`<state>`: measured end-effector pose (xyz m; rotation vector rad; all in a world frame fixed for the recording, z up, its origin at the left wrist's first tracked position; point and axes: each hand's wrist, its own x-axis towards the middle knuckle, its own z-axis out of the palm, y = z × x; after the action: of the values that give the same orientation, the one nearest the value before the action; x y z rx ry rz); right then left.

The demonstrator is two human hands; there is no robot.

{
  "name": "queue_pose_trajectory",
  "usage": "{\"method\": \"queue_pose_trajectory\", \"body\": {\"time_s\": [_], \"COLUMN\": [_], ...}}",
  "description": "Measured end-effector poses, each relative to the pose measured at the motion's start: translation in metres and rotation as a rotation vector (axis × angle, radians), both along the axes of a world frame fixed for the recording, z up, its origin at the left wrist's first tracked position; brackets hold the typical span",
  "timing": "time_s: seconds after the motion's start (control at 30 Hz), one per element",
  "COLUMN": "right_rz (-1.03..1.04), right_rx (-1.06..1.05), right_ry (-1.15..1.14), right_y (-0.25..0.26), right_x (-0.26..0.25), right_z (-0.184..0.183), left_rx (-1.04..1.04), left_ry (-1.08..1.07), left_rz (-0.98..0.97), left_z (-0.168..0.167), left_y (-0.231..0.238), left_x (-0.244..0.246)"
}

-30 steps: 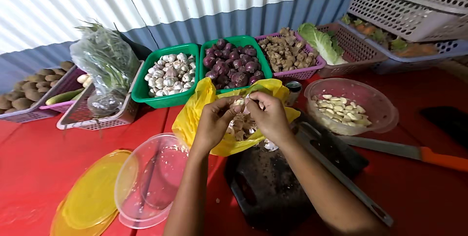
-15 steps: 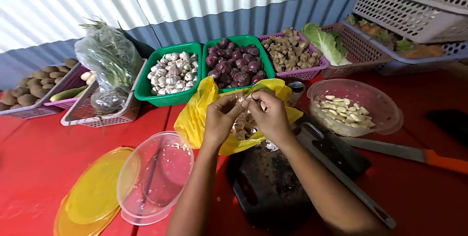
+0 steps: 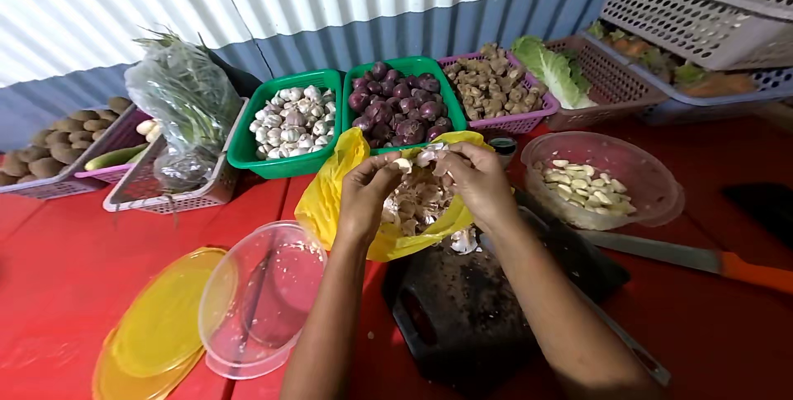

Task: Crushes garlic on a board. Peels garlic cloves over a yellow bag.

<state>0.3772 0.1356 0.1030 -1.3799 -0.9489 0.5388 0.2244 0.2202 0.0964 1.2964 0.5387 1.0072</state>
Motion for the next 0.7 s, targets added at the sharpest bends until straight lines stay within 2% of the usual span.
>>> {"method": "queue_pose_trajectory", "body": {"time_s": [0.1,0.17,0.43,0.57,0.63,0.7], "right_rz": [-0.125,-0.121,-0.05,-0.039,-0.004,0.012], "right_rx": [-0.12,-0.206,-0.065,-0.086,-0.038,0.02], "right_ry": [-0.452,-0.551,-0.491,-0.447,-0.428,-0.397], "right_y": [-0.004,-0.004,-0.001,0.0,0.001,0.001], "right_x": [0.003,0.0,-0.016,-0.017,-0.013,-0.011], "right_z": [0.002,0.002,-0.006,-0.005,-0.007,-0.009], "left_rx": [-0.13,-0.213,-0.39,-0.44,-0.413,-0.267], "left_ry": [-0.091,-0.13,-0.204,-0.209,-0.178,-0.104], "left_rz": [0.033,0.039,-0.004,-0.049,-0.047,-0.025], "left_z": [0.005,0.006,-0.001,-0.002,-0.003,-0.004], "left_y": [-0.001,-0.002,-0.008,-0.009,-0.009,-0.008], "left_x": [0.001,0.002,0.012,0.013,0.013,0.011]}}
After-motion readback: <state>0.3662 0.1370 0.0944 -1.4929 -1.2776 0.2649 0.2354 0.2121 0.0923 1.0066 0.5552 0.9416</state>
